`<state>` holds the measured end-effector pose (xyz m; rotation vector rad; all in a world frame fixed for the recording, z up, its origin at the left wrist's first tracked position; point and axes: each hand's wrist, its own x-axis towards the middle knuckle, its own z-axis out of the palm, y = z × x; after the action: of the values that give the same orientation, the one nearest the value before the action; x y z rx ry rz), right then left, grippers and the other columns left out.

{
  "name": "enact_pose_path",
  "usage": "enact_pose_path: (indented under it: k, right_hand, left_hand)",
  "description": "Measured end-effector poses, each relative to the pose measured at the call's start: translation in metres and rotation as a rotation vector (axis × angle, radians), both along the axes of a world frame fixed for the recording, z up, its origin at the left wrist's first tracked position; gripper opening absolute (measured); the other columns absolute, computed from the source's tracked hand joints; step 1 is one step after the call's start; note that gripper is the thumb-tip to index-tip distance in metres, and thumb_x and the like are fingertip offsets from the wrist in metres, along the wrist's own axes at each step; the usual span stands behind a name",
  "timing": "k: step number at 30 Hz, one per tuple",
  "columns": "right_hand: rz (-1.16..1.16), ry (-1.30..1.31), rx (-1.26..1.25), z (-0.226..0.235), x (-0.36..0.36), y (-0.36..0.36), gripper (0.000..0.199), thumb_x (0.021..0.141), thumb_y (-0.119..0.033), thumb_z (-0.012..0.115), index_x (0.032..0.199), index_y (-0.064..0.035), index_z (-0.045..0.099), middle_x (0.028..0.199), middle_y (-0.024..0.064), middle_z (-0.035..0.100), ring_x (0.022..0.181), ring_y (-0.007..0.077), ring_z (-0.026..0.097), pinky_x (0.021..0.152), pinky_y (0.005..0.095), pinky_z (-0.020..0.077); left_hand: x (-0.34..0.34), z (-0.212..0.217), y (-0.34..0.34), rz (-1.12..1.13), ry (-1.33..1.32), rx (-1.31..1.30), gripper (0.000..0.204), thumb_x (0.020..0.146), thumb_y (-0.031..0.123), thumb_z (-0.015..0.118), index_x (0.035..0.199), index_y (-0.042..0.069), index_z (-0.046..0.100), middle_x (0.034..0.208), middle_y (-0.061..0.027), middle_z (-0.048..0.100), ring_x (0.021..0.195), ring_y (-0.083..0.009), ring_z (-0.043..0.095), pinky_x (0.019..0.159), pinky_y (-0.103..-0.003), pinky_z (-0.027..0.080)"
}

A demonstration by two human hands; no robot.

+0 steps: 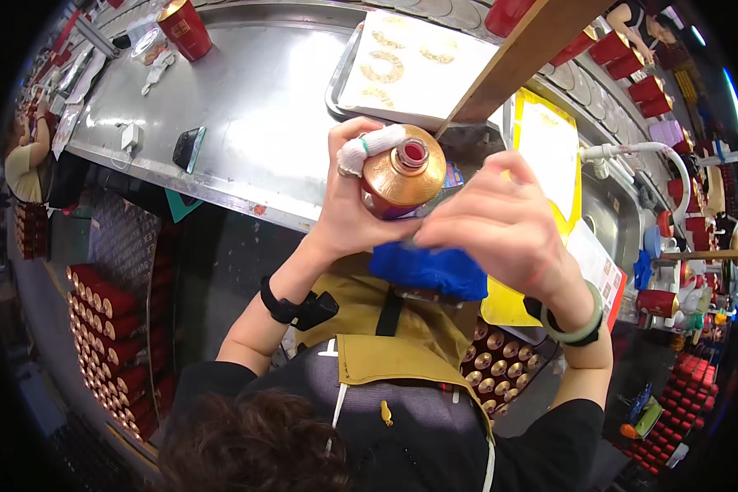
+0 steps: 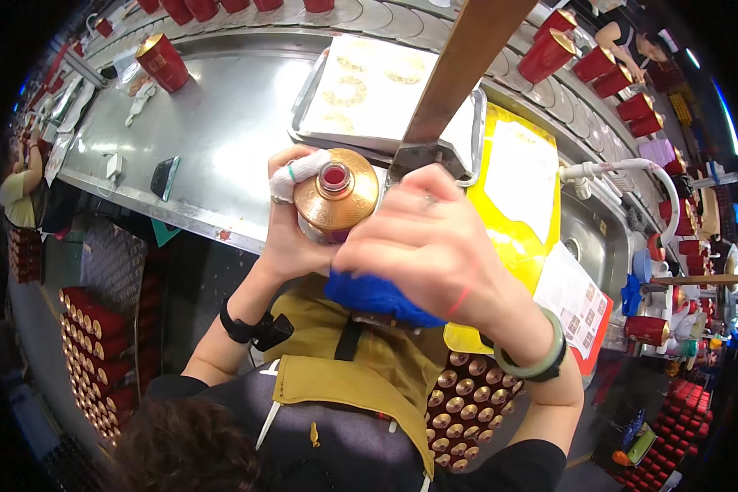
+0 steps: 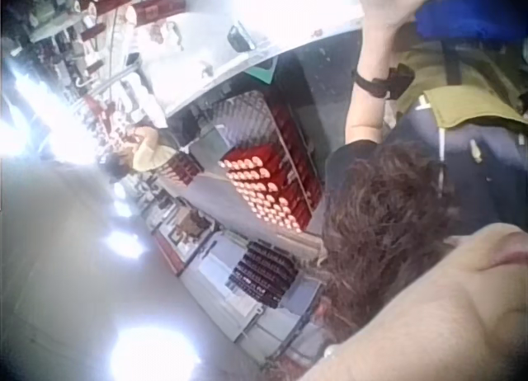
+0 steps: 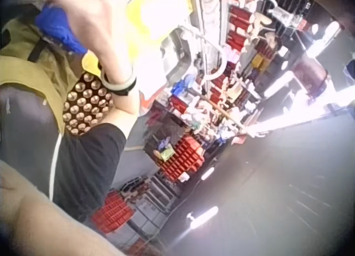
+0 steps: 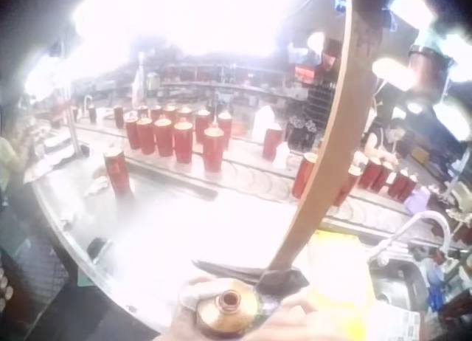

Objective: Applying labels and decorative neck-seals to red and gold liquor bottles on a production line.

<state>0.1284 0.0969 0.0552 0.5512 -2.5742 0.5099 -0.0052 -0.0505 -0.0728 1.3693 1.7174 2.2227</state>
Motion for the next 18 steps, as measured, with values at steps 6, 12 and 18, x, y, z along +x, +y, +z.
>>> enact_pose_path:
  k: [6,12,18]
  right_hand:
    - [-0.105,0.172,0.097,0.002,-0.012,0.021,0.015,0.071,-0.013,0.073,0.085,-0.0176,0.075,0.088,-0.0079,0.071,0.079,0.0139,0.062,0.086,0.0328,0.0429]
    - [-0.008,0.03,0.037,0.012,-0.01,0.015,0.017,0.07,-0.011,0.075,0.086,-0.0175,0.075,0.088,-0.0076,0.072,0.08,0.0143,0.063,0.087,0.0337,0.0423]
    - [-0.031,-0.046,0.004,-0.001,0.006,0.017,0.018,0.07,-0.01,0.076,0.086,-0.0168,0.075,0.088,-0.0055,0.073,0.078,0.0155,0.062,0.086,0.0346,0.0429]
  left_hand:
    - [-0.012,0.0,-0.001,-0.212,-0.029,-0.084,0.086,0.062,0.013,0.091,0.137,0.005,0.05,0.131,-0.0146,0.044,0.121,-0.0287,0.052,0.105,-0.04,0.046]
    - [-0.017,-0.001,-0.005,-0.125,0.022,-0.147,0.087,0.061,0.013,0.091,0.137,0.006,0.048,0.129,-0.0117,0.045,0.121,-0.0262,0.051,0.104,-0.038,0.045]
    - [-0.019,-0.005,-0.014,-0.357,-0.166,-0.275,0.092,0.066,0.013,0.093,0.144,0.006,0.044,0.142,-0.0123,0.05,0.134,-0.0246,0.051,0.113,-0.038,0.042]
